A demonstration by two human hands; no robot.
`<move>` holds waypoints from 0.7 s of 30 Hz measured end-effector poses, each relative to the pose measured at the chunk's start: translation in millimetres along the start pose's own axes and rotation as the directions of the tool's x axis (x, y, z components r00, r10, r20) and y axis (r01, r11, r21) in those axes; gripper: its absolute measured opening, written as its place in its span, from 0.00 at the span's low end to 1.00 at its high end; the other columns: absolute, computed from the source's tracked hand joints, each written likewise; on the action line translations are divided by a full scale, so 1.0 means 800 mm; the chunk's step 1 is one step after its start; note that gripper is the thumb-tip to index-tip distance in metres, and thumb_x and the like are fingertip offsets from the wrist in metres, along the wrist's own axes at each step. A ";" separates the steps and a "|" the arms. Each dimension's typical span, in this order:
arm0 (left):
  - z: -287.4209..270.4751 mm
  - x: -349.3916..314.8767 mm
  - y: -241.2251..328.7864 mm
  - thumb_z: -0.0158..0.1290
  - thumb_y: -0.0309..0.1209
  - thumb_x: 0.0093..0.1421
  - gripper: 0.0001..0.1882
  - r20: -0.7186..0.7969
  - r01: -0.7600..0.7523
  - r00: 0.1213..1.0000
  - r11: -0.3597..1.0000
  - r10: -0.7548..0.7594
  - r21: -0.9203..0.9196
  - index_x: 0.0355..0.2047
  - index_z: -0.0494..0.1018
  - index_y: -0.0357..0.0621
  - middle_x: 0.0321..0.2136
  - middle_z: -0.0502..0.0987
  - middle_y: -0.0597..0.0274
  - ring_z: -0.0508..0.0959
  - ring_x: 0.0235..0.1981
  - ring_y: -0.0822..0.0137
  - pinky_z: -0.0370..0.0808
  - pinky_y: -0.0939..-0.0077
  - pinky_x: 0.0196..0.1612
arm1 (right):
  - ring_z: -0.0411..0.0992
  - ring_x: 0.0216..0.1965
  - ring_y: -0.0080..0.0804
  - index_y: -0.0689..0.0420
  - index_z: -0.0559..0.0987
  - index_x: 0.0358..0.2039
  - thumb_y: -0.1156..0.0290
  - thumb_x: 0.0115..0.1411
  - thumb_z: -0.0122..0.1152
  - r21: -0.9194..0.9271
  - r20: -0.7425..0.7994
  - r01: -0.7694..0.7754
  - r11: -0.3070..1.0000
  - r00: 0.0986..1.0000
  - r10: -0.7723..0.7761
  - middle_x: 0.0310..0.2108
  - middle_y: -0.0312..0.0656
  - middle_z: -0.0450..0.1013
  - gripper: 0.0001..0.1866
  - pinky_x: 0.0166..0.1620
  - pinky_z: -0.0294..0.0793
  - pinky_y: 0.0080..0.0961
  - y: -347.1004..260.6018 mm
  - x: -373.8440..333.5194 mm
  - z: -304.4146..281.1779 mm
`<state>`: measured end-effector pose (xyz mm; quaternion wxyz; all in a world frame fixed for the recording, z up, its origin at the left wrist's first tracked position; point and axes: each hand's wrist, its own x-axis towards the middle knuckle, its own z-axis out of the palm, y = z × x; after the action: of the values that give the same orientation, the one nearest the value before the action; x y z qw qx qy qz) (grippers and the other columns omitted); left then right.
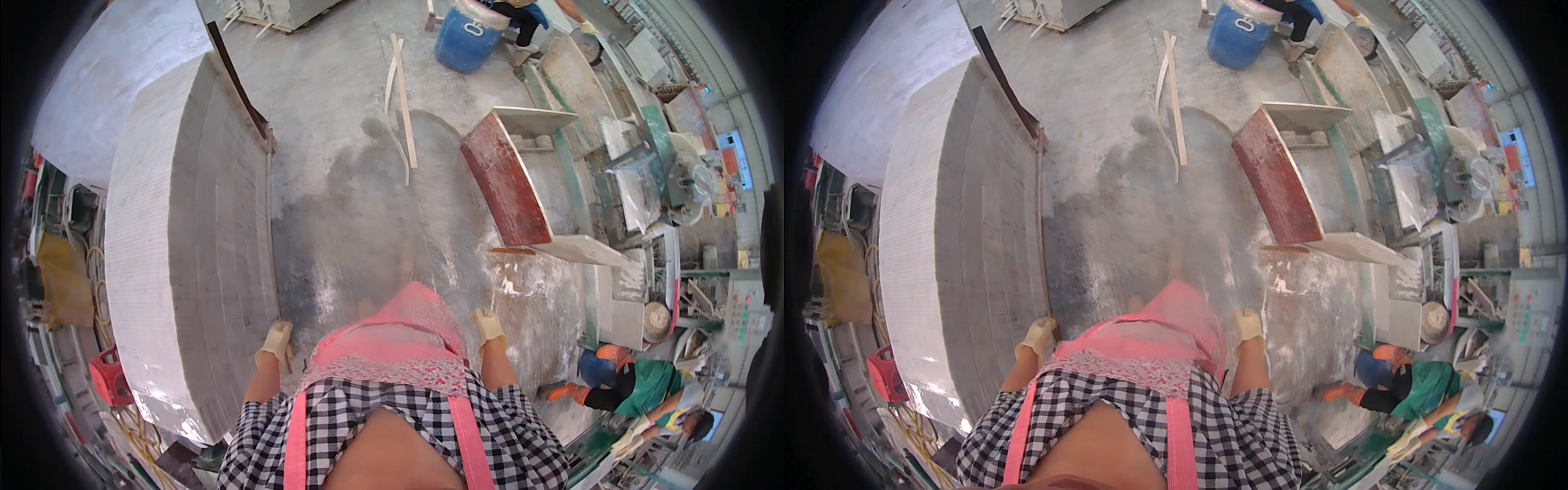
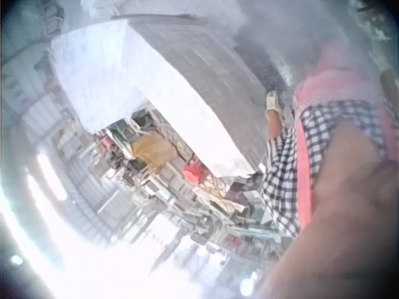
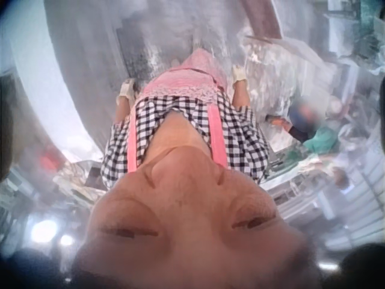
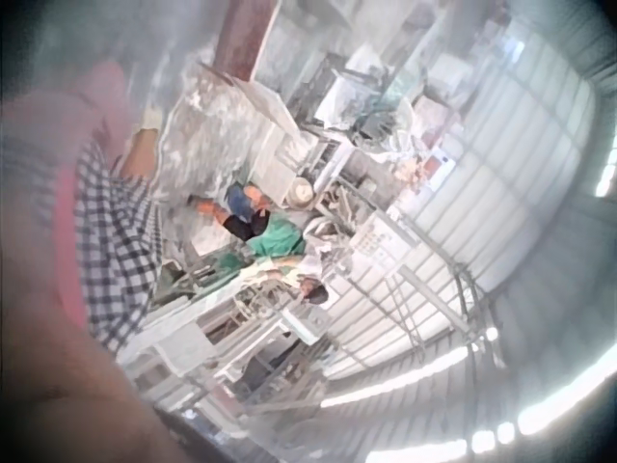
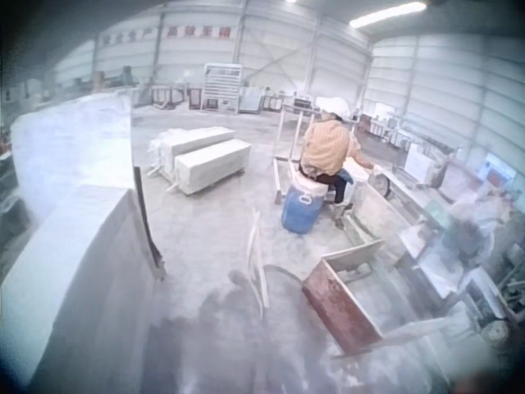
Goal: The person repeatedly places rectangular stone slabs onto a conveyor belt, rubs the surface with a small tool, and stacks the finished pieces on a nearby table. The person also handles thin strips of material and places them on the stacked slabs.
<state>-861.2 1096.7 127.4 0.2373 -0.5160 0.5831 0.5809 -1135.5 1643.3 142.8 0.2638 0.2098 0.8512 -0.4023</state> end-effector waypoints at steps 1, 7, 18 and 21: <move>0.006 -0.009 0.039 0.49 0.39 0.66 0.22 -0.059 -0.045 0.997 0.995 0.040 -0.085 0.51 0.75 0.33 0.45 0.80 0.56 0.77 0.47 0.63 0.72 0.68 0.51 | 0.75 0.35 0.27 0.61 0.84 0.40 0.57 0.63 0.57 -0.070 -0.020 -0.044 0.997 0.999 0.042 0.32 0.41 0.79 0.19 0.42 0.74 0.30 -0.009 0.036 0.005; 0.040 0.020 0.185 0.48 0.38 0.66 0.22 -0.190 -0.245 0.954 0.968 0.232 -0.046 0.51 0.75 0.33 0.44 0.79 0.56 0.76 0.46 0.64 0.72 0.71 0.52 | 0.77 0.50 0.50 0.62 0.82 0.46 0.48 0.62 0.55 -0.032 0.097 0.151 0.988 0.984 -0.147 0.46 0.58 0.78 0.28 0.52 0.74 0.40 -0.131 0.198 0.031; 0.066 0.013 0.341 0.49 0.43 0.67 0.24 -0.135 0.202 0.971 0.979 -0.199 0.004 0.52 0.76 0.35 0.46 0.81 0.57 0.76 0.50 0.65 0.69 0.72 0.56 | 0.62 0.67 0.50 0.63 0.65 0.66 0.50 0.59 0.63 -0.211 0.353 0.186 0.959 0.930 -0.103 0.66 0.56 0.64 0.42 0.66 0.62 0.39 -0.450 0.465 0.129; 0.062 0.017 0.360 0.50 0.44 0.66 0.25 -0.128 0.352 0.934 0.919 -0.333 0.176 0.53 0.77 0.36 0.46 0.81 0.58 0.77 0.49 0.65 0.70 0.72 0.55 | 0.55 0.71 0.46 0.61 0.59 0.69 0.50 0.54 0.69 -0.372 0.279 0.022 0.928 0.956 0.089 0.70 0.54 0.57 0.49 0.68 0.60 0.37 -0.509 0.534 0.205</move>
<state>-1134.7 1078.0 229.9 0.3566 -0.6114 0.5489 0.4447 -1651.5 1335.3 24.1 0.4279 0.1094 0.8599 -0.2559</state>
